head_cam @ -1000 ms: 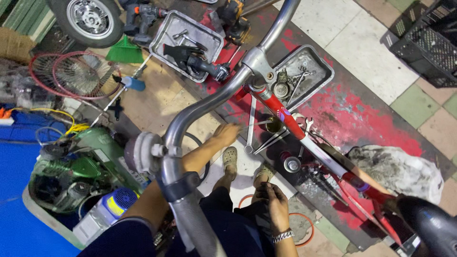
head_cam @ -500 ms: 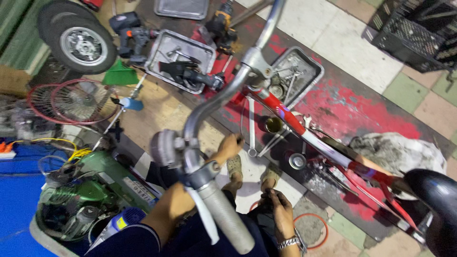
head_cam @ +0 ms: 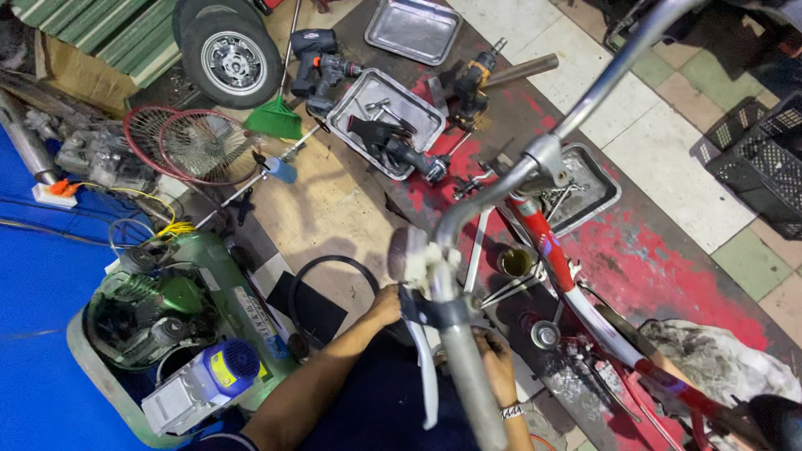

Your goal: The person disassembles and adjusts components on a bicycle handlebar using a wrench and a power drill, including removing a handbrake cable and loosening screws.

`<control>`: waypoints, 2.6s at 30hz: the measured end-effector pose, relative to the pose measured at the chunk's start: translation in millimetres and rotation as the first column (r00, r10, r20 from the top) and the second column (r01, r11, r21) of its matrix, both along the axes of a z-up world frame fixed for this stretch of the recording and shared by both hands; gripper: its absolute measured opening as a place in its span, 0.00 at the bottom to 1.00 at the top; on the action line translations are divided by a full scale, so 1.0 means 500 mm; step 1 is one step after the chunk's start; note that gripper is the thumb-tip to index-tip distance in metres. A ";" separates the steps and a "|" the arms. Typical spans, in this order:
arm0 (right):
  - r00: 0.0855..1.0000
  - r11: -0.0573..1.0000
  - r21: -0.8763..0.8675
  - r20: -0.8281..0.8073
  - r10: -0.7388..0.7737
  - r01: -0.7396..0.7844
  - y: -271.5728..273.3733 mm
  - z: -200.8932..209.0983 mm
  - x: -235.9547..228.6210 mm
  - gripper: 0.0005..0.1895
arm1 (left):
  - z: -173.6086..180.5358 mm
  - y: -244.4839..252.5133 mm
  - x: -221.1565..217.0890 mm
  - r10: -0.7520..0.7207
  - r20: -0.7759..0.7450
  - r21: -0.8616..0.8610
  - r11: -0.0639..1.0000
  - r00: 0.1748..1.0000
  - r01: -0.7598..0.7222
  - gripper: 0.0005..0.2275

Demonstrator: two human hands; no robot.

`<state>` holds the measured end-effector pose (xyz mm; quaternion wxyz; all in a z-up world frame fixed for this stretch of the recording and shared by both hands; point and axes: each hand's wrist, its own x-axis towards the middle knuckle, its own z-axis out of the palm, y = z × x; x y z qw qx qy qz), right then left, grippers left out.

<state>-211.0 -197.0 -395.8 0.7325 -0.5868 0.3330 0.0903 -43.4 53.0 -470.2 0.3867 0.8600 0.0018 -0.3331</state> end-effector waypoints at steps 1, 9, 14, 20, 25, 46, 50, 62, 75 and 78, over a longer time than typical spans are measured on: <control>0.998 0.991 0.124 0.006 -0.059 0.057 0.002 -0.012 0.006 0.14 | 0.001 0.008 0.006 0.000 -0.004 0.012 1.000 1.000 0.000 0.12; 0.957 0.962 0.123 -0.190 -0.219 0.244 0.106 -0.036 0.104 0.15 | -0.062 -0.041 0.349 -0.341 0.070 0.358 0.885 0.937 0.296 0.13; 0.837 0.906 0.054 -0.410 -0.363 0.419 0.201 -0.081 0.161 0.16 | -0.180 -0.091 0.666 -0.712 0.240 0.575 0.652 0.660 0.494 0.25; 0.823 0.889 -0.032 -0.364 -0.436 0.457 0.350 -0.111 0.143 0.15 | -0.299 -0.116 0.874 -0.867 0.260 0.650 0.483 0.426 0.586 0.27; 0.655 0.866 -0.123 -0.605 -0.453 0.485 0.387 -0.090 0.162 0.16 | -0.350 -0.112 0.904 -0.928 0.181 0.685 0.357 0.327 0.635 0.22; 0.982 0.983 0.176 0.172 -0.083 0.052 0.159 0.258 0.181 0.26 | 0.257 0.017 -0.026 -0.309 -0.056 -0.427 0.867 0.950 0.257 0.26; 0.962 0.966 0.248 0.272 0.001 -0.071 0.091 0.340 0.055 0.25 | 0.387 -0.054 -0.129 -0.414 0.120 -0.331 0.840 0.902 0.429 0.26; 0.885 0.976 0.170 0.464 0.045 -0.139 -0.220 0.522 -0.001 0.26 | 0.819 -0.090 0.028 0.448 0.350 -0.657 0.744 0.822 -0.126 0.15; 0.755 0.801 0.234 0.551 0.357 -0.550 -0.366 0.495 0.130 0.27 | 0.955 -0.251 0.056 0.387 0.493 -0.447 0.881 0.779 -0.154 0.10; 0.768 0.799 0.323 0.591 0.248 -0.507 -0.356 0.476 0.150 0.28 | 0.962 -0.263 0.048 0.481 0.377 -0.476 0.834 0.791 -0.281 0.09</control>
